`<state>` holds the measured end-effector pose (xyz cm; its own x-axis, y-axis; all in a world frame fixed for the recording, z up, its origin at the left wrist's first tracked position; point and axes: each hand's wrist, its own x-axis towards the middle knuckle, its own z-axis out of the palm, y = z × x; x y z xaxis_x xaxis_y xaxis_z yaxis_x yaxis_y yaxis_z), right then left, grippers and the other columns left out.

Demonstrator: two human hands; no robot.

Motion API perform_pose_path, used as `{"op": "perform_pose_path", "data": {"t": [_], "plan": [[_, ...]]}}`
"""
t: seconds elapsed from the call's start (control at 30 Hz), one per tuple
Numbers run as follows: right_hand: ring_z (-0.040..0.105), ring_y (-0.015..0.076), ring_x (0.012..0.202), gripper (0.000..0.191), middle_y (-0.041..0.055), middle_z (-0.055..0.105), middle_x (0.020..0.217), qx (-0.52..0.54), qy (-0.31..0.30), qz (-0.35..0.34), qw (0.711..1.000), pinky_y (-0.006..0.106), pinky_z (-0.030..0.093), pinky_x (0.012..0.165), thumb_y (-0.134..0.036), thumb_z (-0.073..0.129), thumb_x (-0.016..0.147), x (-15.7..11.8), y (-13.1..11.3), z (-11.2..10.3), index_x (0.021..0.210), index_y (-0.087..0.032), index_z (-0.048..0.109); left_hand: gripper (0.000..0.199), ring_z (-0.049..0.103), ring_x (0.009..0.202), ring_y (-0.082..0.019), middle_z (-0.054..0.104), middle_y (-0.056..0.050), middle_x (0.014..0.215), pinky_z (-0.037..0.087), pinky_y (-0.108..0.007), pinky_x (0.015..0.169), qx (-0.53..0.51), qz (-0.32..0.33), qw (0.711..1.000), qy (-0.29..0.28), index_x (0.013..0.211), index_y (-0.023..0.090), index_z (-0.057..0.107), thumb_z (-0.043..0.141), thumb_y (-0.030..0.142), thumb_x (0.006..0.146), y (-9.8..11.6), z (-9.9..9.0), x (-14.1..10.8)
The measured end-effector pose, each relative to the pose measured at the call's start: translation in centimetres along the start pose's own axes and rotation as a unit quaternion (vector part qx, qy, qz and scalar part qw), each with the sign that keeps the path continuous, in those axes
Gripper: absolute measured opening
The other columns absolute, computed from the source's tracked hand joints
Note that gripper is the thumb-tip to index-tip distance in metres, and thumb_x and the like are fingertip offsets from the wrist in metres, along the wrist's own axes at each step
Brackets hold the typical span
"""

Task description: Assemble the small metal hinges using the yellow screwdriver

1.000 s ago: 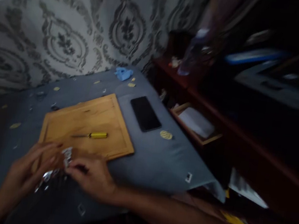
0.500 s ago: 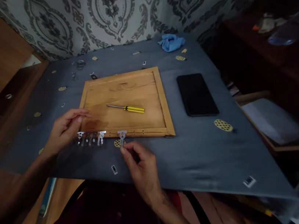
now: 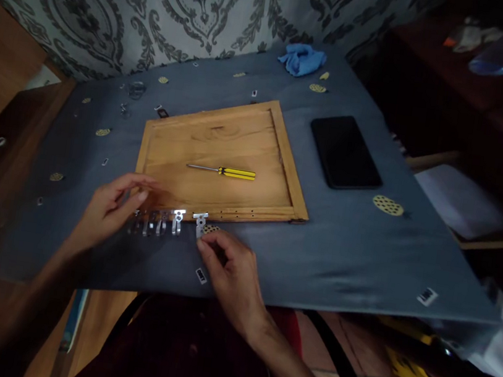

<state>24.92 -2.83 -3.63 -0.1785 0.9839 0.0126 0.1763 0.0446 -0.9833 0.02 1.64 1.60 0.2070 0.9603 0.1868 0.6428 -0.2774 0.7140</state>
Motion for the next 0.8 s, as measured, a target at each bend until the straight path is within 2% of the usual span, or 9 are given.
{"op": "perform_pose_path", "data": {"t": [0.07, 0.17, 0.27, 0.37, 0.57, 0.8], "plan": [[0.059, 0.0141, 0.063, 0.022, -0.0004, 0.065, 0.067, -0.005, 0.0, 0.004, 1.0, 0.025, 0.047, 0.062, -0.034, 0.059, 0.094, 0.1, -0.1, 0.1, 0.079, -0.021, 0.068, 0.022, 0.067, 0.112, -0.022, 0.072, -0.007, 0.117, 0.053, -0.037, 0.097, 0.035, 0.026, 0.998, -0.04, 0.119, 0.021, 0.064, 0.057, 0.028, 0.099, 0.5, 0.2, -0.3], [0.06, 0.0138, 0.064, 0.022, -0.0004, 0.066, 0.068, -0.003, -0.002, 0.016, 1.0, 0.024, 0.047, 0.062, -0.033, 0.059, 0.094, 0.3, -0.3, 0.3, 0.079, -0.021, 0.069, 0.039, 0.063, 0.119, -0.025, 0.069, -0.008, 0.125, 0.052, -0.042, 0.101, 0.076, 0.056, 0.992, -0.085, 0.132, 0.024, 0.054, 0.065, 0.026, 0.094, 1.1, 0.8, -0.8], [0.062, 0.0139, 0.065, 0.022, -0.0002, 0.067, 0.068, -0.014, -0.011, 0.02, 1.0, 0.024, 0.047, 0.062, -0.031, 0.058, 0.095, 0.6, -0.5, 0.6, 0.078, -0.021, 0.069, 0.062, 0.057, 0.126, -0.029, 0.065, -0.01, 0.131, 0.051, -0.049, 0.105, 0.118, 0.061, 0.986, -0.104, 0.142, 0.026, 0.043, 0.072, 0.025, 0.088, 1.4, 1.7, -1.3], [0.063, 0.014, 0.065, 0.022, -0.0002, 0.069, 0.07, -0.02, -0.021, 0.028, 0.999, 0.024, 0.046, 0.061, -0.03, 0.058, 0.094, 0.9, -0.6, 0.9, 0.078, -0.02, 0.069, 0.075, 0.055, 0.129, -0.032, 0.062, -0.012, 0.134, 0.049, -0.053, 0.107, 0.154, 0.076, 0.978, -0.115, 0.146, 0.025, 0.037, 0.078, 0.026, 0.083, 1.6, 2.5, -1.4], [0.064, 0.0146, 0.067, 0.02, -0.0003, 0.07, 0.072, -0.017, -0.033, 0.054, 0.998, 0.024, 0.044, 0.062, -0.029, 0.059, 0.092, 1.3, -0.6, 1.0, 0.079, -0.02, 0.07, 0.085, 0.055, 0.127, -0.033, 0.06, -0.013, 0.135, 0.048, -0.053, 0.108, 0.187, 0.106, 0.967, -0.135, 0.147, 0.024, 0.032, 0.083, 0.03, 0.08, 2.1, 3.6, -0.7], [0.061, 0.0136, 0.065, 0.019, -0.0011, 0.068, 0.069, -0.01, -0.054, 0.066, 0.996, 0.024, 0.042, 0.062, -0.027, 0.059, 0.092, 1.9, -0.4, 0.9, 0.078, -0.019, 0.07, 0.081, 0.058, 0.121, -0.033, 0.063, -0.013, 0.128, 0.051, -0.054, 0.103, 0.192, 0.102, 0.965, -0.147, 0.148, 0.024, 0.03, 0.08, 0.034, 0.085, 2.4, 4.3, -0.2]]}}
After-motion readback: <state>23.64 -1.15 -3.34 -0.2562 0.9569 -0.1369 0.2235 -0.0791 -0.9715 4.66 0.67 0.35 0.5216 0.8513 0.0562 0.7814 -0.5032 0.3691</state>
